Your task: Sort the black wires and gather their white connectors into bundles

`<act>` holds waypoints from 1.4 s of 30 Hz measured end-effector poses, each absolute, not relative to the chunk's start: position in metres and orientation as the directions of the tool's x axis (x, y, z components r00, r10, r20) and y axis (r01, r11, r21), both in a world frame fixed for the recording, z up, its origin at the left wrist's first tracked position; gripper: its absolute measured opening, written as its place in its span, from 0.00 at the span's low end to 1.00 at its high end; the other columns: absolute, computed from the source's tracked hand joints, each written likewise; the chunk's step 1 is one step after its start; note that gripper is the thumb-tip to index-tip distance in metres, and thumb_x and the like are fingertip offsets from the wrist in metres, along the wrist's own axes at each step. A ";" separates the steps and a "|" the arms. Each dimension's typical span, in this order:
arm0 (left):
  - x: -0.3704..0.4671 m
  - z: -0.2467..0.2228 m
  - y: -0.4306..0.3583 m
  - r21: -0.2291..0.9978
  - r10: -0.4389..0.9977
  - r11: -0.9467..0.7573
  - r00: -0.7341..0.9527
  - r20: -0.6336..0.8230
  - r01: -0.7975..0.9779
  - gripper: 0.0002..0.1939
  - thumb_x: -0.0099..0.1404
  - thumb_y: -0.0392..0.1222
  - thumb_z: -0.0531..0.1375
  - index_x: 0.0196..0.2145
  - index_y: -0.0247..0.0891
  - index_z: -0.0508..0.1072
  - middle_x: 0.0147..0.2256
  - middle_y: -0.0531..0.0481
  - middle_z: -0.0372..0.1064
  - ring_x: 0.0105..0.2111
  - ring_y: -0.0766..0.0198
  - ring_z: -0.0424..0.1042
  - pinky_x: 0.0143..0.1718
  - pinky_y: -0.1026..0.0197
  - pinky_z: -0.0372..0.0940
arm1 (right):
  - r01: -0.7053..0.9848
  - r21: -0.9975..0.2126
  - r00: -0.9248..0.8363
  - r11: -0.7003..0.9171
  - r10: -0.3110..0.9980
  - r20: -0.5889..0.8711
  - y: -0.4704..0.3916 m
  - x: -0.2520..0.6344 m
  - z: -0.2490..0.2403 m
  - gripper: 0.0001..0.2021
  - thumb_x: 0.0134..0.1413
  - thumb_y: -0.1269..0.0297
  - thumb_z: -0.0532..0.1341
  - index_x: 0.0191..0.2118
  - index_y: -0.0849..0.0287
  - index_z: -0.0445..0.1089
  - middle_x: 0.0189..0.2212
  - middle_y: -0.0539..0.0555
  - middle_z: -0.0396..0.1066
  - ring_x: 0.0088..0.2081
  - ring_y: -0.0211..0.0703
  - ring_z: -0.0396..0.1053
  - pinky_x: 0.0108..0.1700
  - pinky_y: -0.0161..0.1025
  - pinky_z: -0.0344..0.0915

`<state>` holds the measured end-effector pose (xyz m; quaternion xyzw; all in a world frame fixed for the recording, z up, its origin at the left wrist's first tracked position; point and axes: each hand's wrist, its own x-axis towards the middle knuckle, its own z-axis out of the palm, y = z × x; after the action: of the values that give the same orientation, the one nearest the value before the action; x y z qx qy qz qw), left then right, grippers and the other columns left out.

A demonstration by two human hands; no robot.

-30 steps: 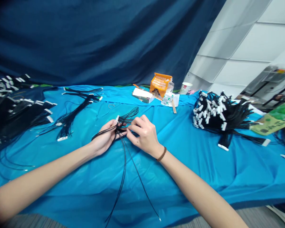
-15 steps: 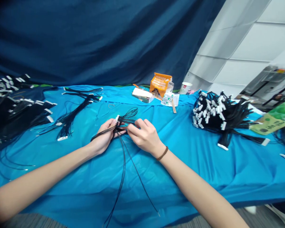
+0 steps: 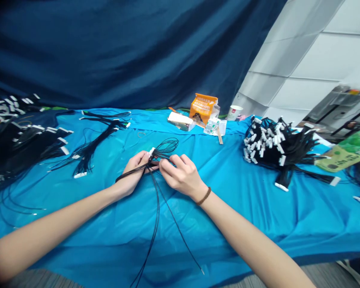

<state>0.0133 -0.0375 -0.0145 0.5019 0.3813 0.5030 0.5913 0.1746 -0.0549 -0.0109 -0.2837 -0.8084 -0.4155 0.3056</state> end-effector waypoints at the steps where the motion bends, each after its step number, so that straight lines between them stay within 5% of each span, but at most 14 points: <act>1: 0.014 -0.014 -0.039 0.978 0.976 -0.008 0.210 0.052 -0.206 0.12 0.56 0.48 0.57 0.26 0.35 0.65 0.28 0.53 0.63 0.31 0.66 0.68 0.36 0.61 0.67 | 0.715 0.497 -0.652 0.492 0.212 0.728 -0.056 0.174 -0.010 0.05 0.55 0.71 0.56 0.31 0.58 0.67 0.26 0.50 0.68 0.28 0.38 0.57 0.26 0.40 0.47; 7: 0.019 -0.010 -0.048 0.968 0.966 0.043 0.258 0.022 -0.247 0.11 0.56 0.46 0.58 0.25 0.36 0.66 0.28 0.53 0.65 0.30 0.68 0.66 0.33 0.67 0.65 | 0.714 0.485 -0.658 0.506 0.247 0.711 -0.059 0.171 -0.009 0.08 0.57 0.72 0.54 0.30 0.58 0.68 0.25 0.51 0.68 0.30 0.38 0.58 0.27 0.40 0.48; 14: 0.018 -0.015 -0.045 0.933 0.947 0.144 0.319 -0.033 -0.331 0.10 0.57 0.46 0.57 0.29 0.35 0.66 0.30 0.52 0.65 0.32 0.68 0.67 0.39 0.61 0.65 | 0.732 0.406 -0.623 0.547 0.294 0.725 -0.054 0.172 -0.013 0.07 0.57 0.71 0.54 0.34 0.61 0.69 0.28 0.52 0.70 0.31 0.40 0.60 0.28 0.40 0.52; 24: 0.011 -0.018 -0.037 0.870 0.941 0.268 0.304 -0.145 -0.413 0.04 0.56 0.38 0.58 0.29 0.35 0.68 0.29 0.50 0.69 0.27 0.69 0.67 0.30 0.65 0.63 | 0.467 0.575 -0.811 0.672 0.067 0.581 -0.056 0.175 -0.013 0.10 0.58 0.75 0.52 0.38 0.57 0.69 0.37 0.49 0.72 0.43 0.34 0.65 0.46 0.40 0.56; 38: 0.012 -0.023 -0.033 0.865 0.936 0.300 0.300 -0.184 -0.403 0.03 0.57 0.33 0.55 0.28 0.34 0.68 0.27 0.49 0.69 0.26 0.69 0.67 0.27 0.67 0.62 | 0.382 0.605 -0.856 0.698 0.022 0.516 -0.050 0.173 -0.018 0.09 0.58 0.74 0.51 0.36 0.61 0.69 0.35 0.49 0.71 0.40 0.33 0.65 0.46 0.39 0.57; 42: 0.012 -0.020 -0.036 0.853 0.929 0.319 0.313 -0.195 -0.414 0.03 0.58 0.33 0.55 0.28 0.34 0.67 0.25 0.52 0.67 0.24 0.71 0.65 0.25 0.69 0.61 | 0.427 0.493 -0.809 0.758 0.076 0.584 -0.048 0.173 -0.020 0.08 0.58 0.74 0.53 0.36 0.59 0.69 0.36 0.49 0.72 0.40 0.35 0.65 0.44 0.40 0.58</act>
<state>0.0123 -0.0358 -0.0197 0.3570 0.3608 0.4619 0.7274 0.1726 -0.0477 -0.0196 -0.1403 -0.8960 -0.3185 0.2758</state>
